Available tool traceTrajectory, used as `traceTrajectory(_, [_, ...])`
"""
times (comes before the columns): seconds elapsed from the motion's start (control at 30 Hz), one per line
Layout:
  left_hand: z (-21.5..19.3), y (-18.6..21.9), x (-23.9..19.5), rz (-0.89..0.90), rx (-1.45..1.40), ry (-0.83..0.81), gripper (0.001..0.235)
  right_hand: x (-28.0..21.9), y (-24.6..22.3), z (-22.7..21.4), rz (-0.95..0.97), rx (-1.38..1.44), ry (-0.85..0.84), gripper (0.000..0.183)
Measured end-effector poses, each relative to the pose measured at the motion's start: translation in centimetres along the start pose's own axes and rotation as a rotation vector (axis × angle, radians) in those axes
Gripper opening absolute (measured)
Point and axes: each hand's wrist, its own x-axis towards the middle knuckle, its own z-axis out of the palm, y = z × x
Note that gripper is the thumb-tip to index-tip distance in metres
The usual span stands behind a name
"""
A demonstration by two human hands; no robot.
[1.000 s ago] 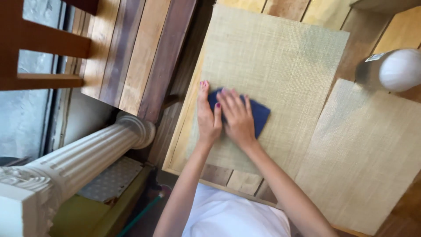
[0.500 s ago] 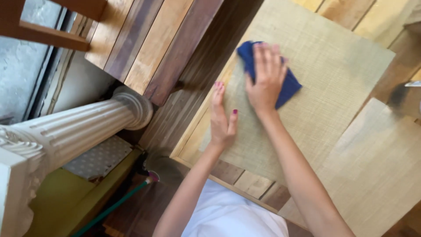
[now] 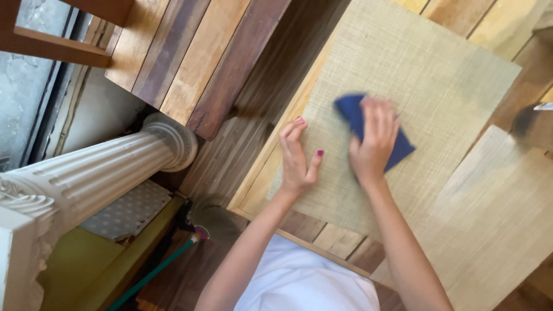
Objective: The person is spraying a cleaning solution on restaurant tables and wiping them down with a blue cloth, including cleaning and folding placemats.
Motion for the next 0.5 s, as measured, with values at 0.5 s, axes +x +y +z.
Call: traceTrajectory(0.5, [0.1,2.1,1.5,0.136,0.273,-0.282,0.053,-7.6,-1.8,-1.7,0.099,0.032,-0.062,0.078])
